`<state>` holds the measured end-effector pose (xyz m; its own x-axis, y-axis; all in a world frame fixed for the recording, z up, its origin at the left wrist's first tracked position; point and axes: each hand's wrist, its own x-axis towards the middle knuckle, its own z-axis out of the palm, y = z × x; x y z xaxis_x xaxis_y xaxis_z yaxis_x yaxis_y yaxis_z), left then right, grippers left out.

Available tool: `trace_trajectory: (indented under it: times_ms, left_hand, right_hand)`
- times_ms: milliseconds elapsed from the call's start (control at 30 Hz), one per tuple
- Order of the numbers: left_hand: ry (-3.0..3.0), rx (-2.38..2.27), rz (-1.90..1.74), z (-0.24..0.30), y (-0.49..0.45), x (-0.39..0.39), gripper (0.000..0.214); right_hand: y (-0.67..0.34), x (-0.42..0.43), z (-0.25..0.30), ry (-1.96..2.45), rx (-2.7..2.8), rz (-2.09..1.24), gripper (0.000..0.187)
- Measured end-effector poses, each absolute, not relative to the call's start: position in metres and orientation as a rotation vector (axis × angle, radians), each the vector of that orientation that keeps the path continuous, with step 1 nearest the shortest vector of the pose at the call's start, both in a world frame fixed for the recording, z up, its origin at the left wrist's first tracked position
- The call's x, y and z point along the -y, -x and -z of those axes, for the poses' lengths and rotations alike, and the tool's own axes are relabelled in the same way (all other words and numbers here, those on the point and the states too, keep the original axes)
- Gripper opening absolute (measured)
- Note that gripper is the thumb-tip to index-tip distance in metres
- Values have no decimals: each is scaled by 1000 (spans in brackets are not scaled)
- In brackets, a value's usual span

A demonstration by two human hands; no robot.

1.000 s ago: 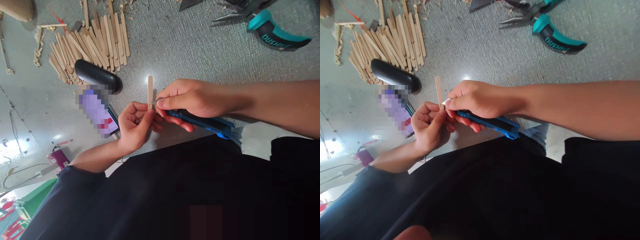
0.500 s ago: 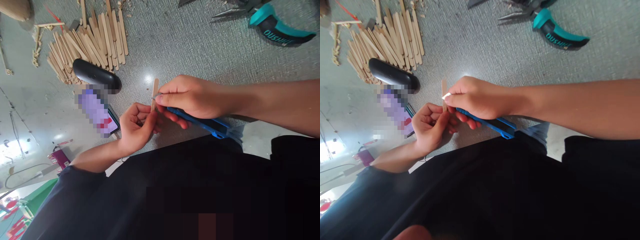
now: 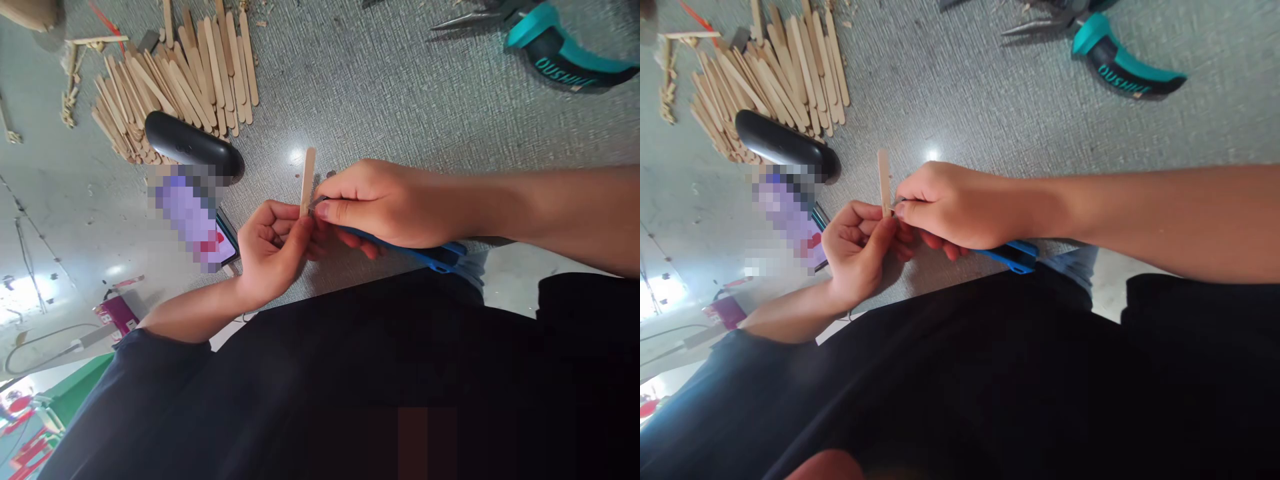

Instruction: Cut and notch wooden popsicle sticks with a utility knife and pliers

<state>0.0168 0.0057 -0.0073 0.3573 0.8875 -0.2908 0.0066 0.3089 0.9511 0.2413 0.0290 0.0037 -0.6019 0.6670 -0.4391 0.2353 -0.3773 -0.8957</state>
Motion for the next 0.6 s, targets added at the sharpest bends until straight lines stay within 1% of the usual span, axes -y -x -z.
trace_trajectory:
  times_ms: [267,467,600]
  left_hand:
    - [-1103,-1022,-790,9,-17,-4,49]
    - [-1129,-1060,-819,9,-20,-2,56]
    - [-1161,-1100,-831,8,-22,-1,59]
  right_hand:
    - [-240,-28,-12,1321,1619,-1968,39]
    - [-238,-26,-12,1334,1632,-1940,39]
    - [-237,-21,-11,1334,1672,-1864,38]
